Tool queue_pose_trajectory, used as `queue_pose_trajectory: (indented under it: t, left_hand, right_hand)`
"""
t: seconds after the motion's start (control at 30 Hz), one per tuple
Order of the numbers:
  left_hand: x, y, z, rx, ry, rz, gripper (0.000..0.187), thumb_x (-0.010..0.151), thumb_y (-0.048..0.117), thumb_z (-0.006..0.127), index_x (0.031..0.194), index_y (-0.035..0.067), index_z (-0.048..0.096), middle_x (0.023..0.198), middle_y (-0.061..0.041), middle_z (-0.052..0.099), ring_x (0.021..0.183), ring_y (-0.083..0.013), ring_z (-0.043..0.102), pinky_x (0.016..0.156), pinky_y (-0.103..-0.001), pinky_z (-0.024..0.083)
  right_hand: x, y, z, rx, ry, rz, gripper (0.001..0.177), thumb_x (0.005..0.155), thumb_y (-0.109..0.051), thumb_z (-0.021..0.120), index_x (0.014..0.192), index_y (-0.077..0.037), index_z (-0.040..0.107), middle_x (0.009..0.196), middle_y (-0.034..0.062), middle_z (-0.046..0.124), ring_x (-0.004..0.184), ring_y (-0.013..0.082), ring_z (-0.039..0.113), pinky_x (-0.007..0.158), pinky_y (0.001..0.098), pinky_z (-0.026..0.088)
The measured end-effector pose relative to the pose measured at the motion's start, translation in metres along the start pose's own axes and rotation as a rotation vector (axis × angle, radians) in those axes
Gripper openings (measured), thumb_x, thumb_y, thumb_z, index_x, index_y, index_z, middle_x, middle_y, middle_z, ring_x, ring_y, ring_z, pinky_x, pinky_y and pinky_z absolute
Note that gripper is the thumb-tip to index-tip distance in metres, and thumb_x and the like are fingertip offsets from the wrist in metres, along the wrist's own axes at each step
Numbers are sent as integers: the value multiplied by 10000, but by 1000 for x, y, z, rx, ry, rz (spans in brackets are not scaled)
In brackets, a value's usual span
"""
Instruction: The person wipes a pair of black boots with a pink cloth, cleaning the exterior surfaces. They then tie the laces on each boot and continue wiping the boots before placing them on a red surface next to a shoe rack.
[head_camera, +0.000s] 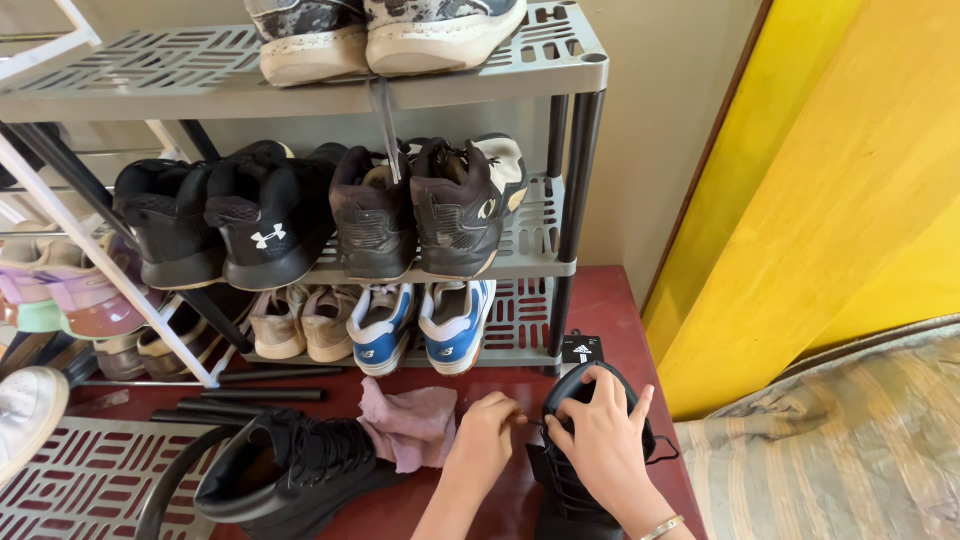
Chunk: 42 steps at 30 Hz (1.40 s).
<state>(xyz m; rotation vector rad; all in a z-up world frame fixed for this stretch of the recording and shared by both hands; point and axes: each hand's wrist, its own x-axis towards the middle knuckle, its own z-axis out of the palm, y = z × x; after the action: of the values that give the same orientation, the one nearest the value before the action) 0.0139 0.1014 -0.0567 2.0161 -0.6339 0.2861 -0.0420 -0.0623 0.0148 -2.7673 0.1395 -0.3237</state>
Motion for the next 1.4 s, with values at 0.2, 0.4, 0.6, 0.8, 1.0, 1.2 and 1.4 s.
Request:
queue_pose_trajectory:
  t: [0.2, 0.4, 0.6, 0.8, 1.0, 1.2, 1.4]
  left_hand:
    - [-3, 0, 0, -34, -28, -52, 81, 844, 51, 679, 871, -24, 668, 850, -169, 662, 818, -368, 638, 698, -413, 504]
    - [-20, 10, -19, -232, -253, -532, 252, 951, 265, 644, 859, 33, 675, 653, -72, 646, 606, -116, 579, 583, -284, 444]
    - [-62, -3, 18, -440, -154, -756, 196, 947, 220, 638, 853, 53, 682, 566, -19, 615, 447, -86, 491, 448, -263, 378]
    - [-121, -45, 116, -608, 18, -691, 183, 949, 145, 677, 821, 15, 699, 557, -57, 656, 485, -82, 610, 486, -224, 486]
    - [-141, -61, 151, -404, 126, -427, 154, 857, 168, 774, 825, 18, 770, 732, -78, 806, 707, -127, 786, 711, -269, 615]
    - [-130, -62, 134, -569, -114, -428, 180, 874, 171, 738, 898, 21, 836, 896, -103, 835, 887, -167, 792, 913, -305, 599]
    - [-123, -62, 130, -639, -161, -429, 179, 848, 208, 777, 934, 65, 840, 889, -76, 801, 893, -157, 779, 903, -296, 586]
  right_hand:
    - [-2, 1, -5, -7, 30, -42, 242, 783, -382, 743, 895, -170, 775, 1207, 72, 512, 1191, 254, 488, 1157, 679, 161]
    - [-20, 58, -3, 375, 495, 40, 608, 914, -452, 617, 1366, -52, 545, 1342, 189, 573, 1239, 392, 494, 1071, 481, 343]
    - [-54, 153, 60, 327, 3, 570, 528, 920, -535, 571, 1195, -111, 723, 1107, 196, 749, 1113, 330, 692, 974, 401, 519]
    - [-106, 199, 186, 481, 473, 274, 245, 909, -223, 674, 1055, -49, 765, 877, 150, 786, 840, 208, 781, 794, 311, 575]
    - [-89, 170, 239, 837, -114, 749, 238, 898, -245, 670, 1017, -60, 760, 866, 142, 773, 833, 212, 766, 794, 321, 570]
    - [-83, 159, 249, 939, -158, 756, 234, 888, -267, 666, 979, -71, 756, 855, 133, 759, 826, 216, 750, 794, 330, 566]
    - [-81, 155, 254, 991, -163, 748, 235, 878, -290, 662, 941, -82, 751, 844, 124, 746, 819, 220, 735, 794, 339, 561]
